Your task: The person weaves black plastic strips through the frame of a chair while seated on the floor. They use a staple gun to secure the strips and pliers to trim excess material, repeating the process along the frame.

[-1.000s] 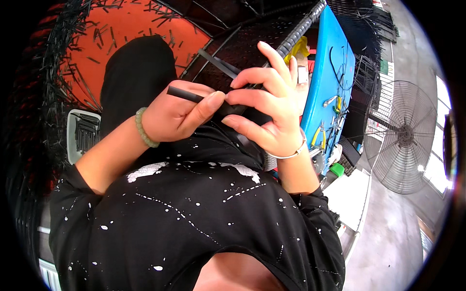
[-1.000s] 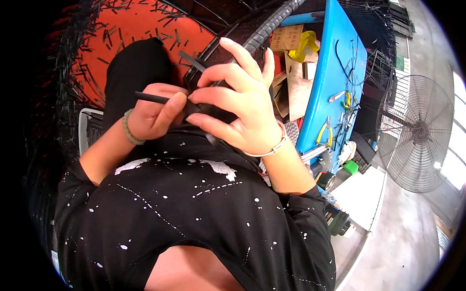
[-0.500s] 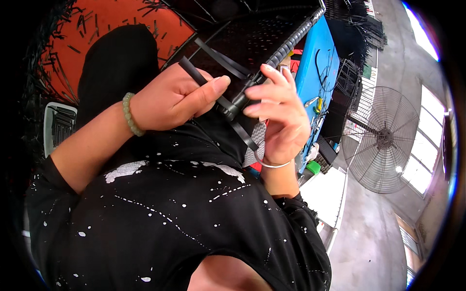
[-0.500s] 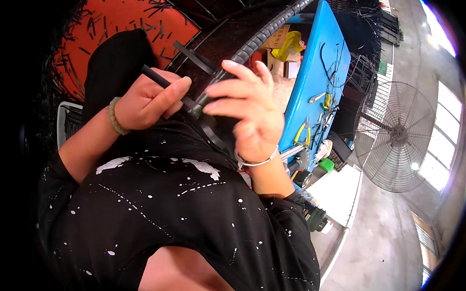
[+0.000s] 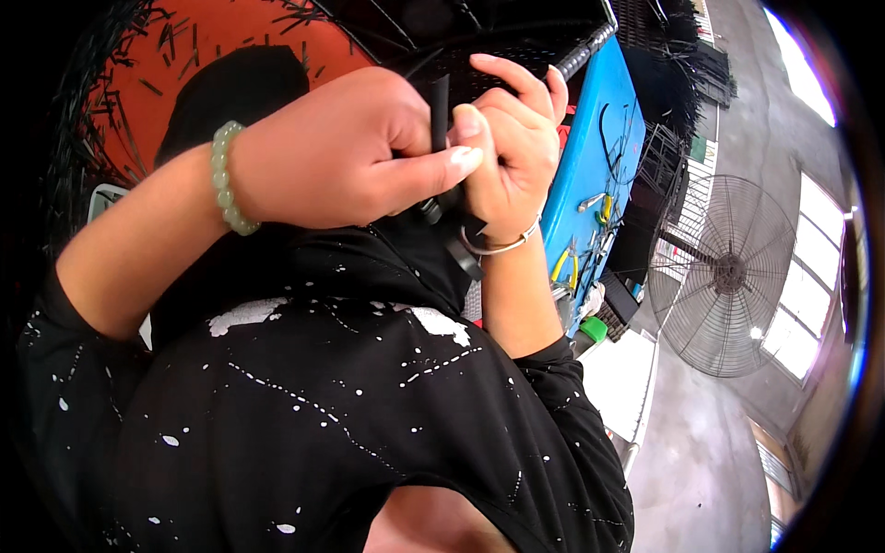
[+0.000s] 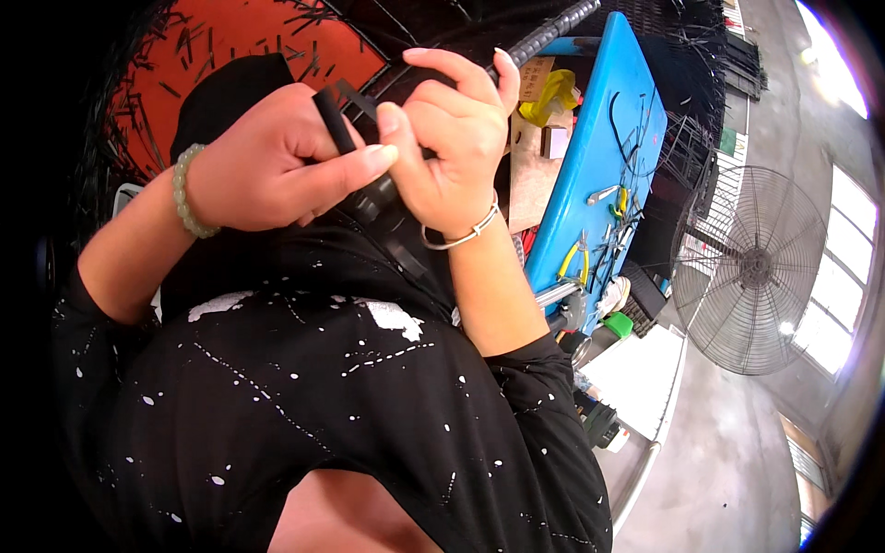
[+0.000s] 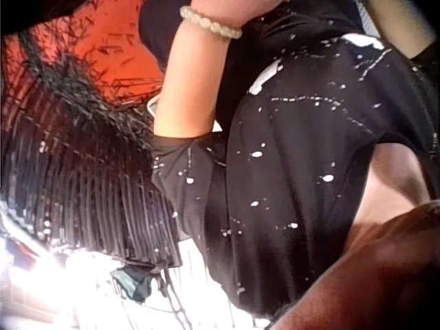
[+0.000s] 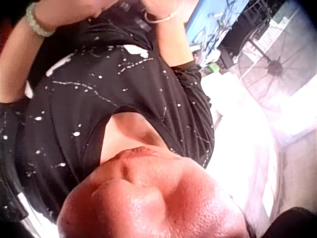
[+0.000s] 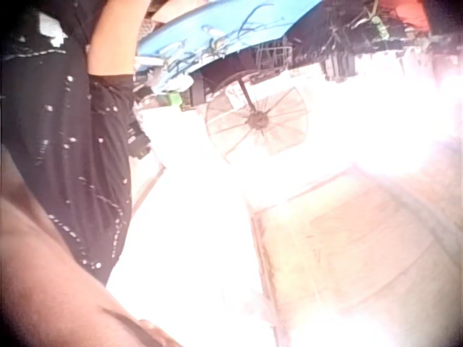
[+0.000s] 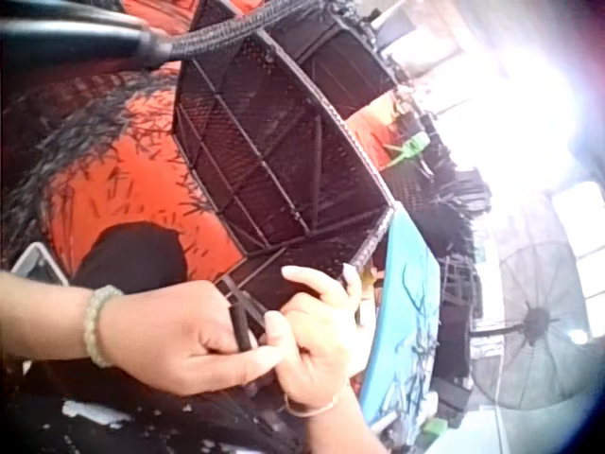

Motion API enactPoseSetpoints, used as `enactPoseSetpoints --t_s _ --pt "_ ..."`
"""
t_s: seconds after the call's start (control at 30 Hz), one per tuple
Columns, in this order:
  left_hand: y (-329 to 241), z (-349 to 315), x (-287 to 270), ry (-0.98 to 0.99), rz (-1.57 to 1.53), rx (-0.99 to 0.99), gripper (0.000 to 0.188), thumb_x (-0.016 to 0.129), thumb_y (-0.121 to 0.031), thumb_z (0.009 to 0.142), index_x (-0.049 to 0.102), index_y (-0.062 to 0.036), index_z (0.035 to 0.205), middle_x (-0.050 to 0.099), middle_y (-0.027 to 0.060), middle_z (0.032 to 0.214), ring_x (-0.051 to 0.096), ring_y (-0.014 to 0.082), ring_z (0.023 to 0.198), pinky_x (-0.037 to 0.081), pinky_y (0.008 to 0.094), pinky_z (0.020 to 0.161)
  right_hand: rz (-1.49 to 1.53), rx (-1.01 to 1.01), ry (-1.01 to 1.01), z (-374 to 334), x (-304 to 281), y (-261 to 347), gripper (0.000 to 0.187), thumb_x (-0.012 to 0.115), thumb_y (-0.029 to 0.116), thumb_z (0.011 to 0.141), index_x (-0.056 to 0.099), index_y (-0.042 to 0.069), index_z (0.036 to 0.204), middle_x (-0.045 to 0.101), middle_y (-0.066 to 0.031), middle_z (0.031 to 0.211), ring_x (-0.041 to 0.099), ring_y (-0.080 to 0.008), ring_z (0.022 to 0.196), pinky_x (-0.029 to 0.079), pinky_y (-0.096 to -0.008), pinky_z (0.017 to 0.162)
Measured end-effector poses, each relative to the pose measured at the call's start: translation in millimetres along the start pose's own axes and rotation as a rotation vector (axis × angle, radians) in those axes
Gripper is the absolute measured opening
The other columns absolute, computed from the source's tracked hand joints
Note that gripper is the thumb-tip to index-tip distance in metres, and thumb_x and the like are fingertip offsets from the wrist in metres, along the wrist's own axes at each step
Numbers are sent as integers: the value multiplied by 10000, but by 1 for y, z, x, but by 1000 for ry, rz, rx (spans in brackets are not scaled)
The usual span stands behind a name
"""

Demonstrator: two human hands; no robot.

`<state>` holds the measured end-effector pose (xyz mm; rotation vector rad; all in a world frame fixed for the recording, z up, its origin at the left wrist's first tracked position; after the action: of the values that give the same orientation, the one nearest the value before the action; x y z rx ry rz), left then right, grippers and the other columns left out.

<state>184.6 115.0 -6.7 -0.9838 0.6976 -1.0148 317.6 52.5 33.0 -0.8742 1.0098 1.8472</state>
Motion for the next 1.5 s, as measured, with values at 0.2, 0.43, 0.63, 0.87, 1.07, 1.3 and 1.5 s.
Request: enactPoseSetpoints --t_s 0.2,0.43,0.63,0.87,1.07,1.3,1.5 --pt "6 11 -6 72 -131 -176 536 523 -227 1014 589 -5 531 580 57 498 535 122 404 413 254 429 48 51 -38 -1 -5 -8 257 628 105 817 550 96 572 549 -16 617 646 -231 983 234 -416 1073" --pt "3 6 -16 86 -215 -233 492 547 -201 997 620 10 559 636 72 565 581 129 454 454 255 462 31 44 -38 -2 0 -3 247 622 127 816 562 98 579 543 -16 611 643 -241 972 244 -427 1064" --pt "-13 -4 -15 -56 -29 39 454 538 -125 985 574 -13 546 572 36 495 549 127 409 420 258 437 18 23 -54 -1 5 8 237 635 118 795 554 106 572 541 -6 610 642 -229 977 248 -414 1060" --pt "0 -14 -14 -159 -24 -117 508 539 -159 1003 524 -20 514 535 27 457 532 103 388 399 243 407 -3 26 -6 0 2 7 267 628 118 804 568 127 544 547 -2 608 637 -221 1004 245 -407 1067" --pt "38 -14 -3 -137 -195 -369 559 549 -236 1014 510 -27 497 516 26 435 494 89 361 384 231 380 -4 46 24 -3 -3 0 277 615 128 826 604 146 550 566 -2 620 626 -223 1046 242 -409 1082" --pt "60 -21 22 -131 -520 -428 583 548 -281 1015 487 -56 481 464 11 416 425 73 347 331 226 374 11 55 33 -6 -3 -7 277 609 141 843 621 145 566 589 -11 658 607 -233 1098 231 -414 1096" --pt "69 -22 36 -127 -688 -464 566 558 -288 1010 484 -51 502 442 5 433 398 77 367 327 246 397 14 104 29 -7 -3 -7 284 593 157 865 643 136 586 609 -10 690 594 -242 1129 215 -421 1110"
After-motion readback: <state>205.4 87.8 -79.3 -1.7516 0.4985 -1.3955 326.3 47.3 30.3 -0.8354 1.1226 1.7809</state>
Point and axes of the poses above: each hand's wrist, its own z-axis towards the middle knuckle, its own x-axis out of the palm, y = z × x, the point moved 4 cm from there along z, towards the middle knuckle
